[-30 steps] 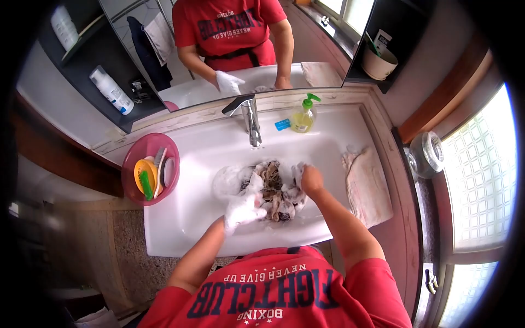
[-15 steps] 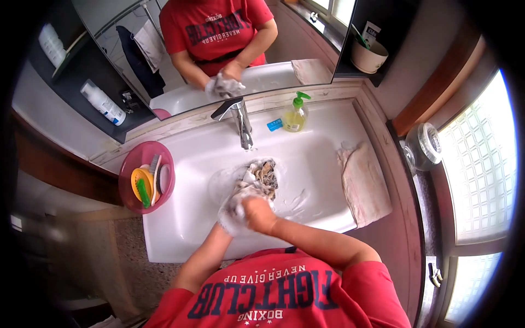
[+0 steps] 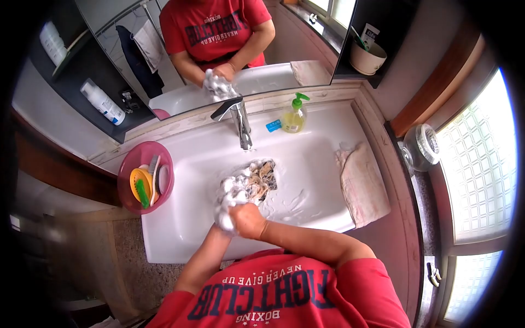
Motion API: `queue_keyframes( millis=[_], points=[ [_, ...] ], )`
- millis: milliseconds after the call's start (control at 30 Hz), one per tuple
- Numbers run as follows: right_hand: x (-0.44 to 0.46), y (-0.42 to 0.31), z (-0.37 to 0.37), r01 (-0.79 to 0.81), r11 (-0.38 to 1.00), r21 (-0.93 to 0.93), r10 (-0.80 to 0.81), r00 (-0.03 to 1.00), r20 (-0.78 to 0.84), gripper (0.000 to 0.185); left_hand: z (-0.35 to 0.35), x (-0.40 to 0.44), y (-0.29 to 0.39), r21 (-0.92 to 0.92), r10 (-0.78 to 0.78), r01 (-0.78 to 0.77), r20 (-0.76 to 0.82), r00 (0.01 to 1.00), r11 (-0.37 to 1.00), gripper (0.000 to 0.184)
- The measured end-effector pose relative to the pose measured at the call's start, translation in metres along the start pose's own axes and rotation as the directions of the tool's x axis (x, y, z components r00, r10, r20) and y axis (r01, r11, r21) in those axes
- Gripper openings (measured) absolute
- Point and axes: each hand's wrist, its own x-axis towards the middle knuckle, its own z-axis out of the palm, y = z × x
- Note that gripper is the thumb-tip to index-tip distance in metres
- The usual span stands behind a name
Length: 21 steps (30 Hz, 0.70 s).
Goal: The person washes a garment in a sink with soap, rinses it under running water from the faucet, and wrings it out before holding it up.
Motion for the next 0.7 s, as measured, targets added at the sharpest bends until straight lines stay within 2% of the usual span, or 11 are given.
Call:
queue_keyframes(
  millis=[33,67,233,300,367,433,467,500,567,633,700],
  points=[
    [0.0,-0.009,-0.005,0.055,0.998,0.03,-0.056,0.998,0.003,0.02,0.013,-0.004,0.013,-0.503,-0.19,0.135,-0.06,0.98,0.854,0.028],
    [-0.001,0.005,-0.001,0.004,0.999,-0.046,-0.003,0.999,0.037,0.019,-0.039,-0.005,-0.039,-0.647,-0.078,0.321,0.375,0.924,0.692,0.038],
    [0.005,0.075,-0.009,-0.356,0.913,-0.198,0.349,0.935,-0.07,0.021,0.029,0.005,0.031,-0.375,-0.249,0.174,-0.163,0.955,0.911,0.032],
    [0.007,0.088,-0.01,-0.479,0.868,-0.131,0.483,0.876,0.003,0.025,0.025,0.015,0.031,-0.016,0.025,-0.025,-0.023,0.999,1.0,0.034],
    [0.006,0.102,-0.015,-0.378,0.924,0.06,0.375,0.925,0.053,0.03,0.024,0.011,0.042,0.692,0.154,-0.147,0.052,0.987,0.707,0.028],
    [0.008,0.107,-0.022,-0.443,0.893,0.078,0.425,0.889,0.172,0.038,0.026,0.008,0.039,0.81,0.215,-0.249,0.156,0.964,0.532,0.017],
    [0.011,0.107,-0.023,-0.607,0.646,0.464,0.547,0.791,0.274,0.041,0.047,0.008,0.061,0.833,0.064,-0.158,0.147,0.987,0.531,0.01],
    [0.015,0.106,-0.024,-0.651,0.236,0.721,0.589,0.686,0.427,0.044,0.056,0.009,0.071,0.942,0.015,-0.337,0.337,0.942,0.008,0.011],
    [0.011,0.104,-0.018,-0.602,0.374,0.706,0.464,0.78,0.419,0.046,0.063,0.004,0.062,0.842,0.036,-0.438,0.45,0.892,0.315,0.017],
    [0.011,0.104,-0.016,-0.419,0.608,0.674,0.177,0.899,0.4,0.051,0.045,-0.003,0.033,0.809,0.008,-0.558,0.567,0.824,0.186,0.019],
    [0.007,0.095,-0.037,-0.581,0.543,0.606,0.17,0.783,0.598,0.043,0.039,-0.007,0.027,0.786,-0.178,-0.434,0.55,0.816,0.44,0.023]
  ],
)
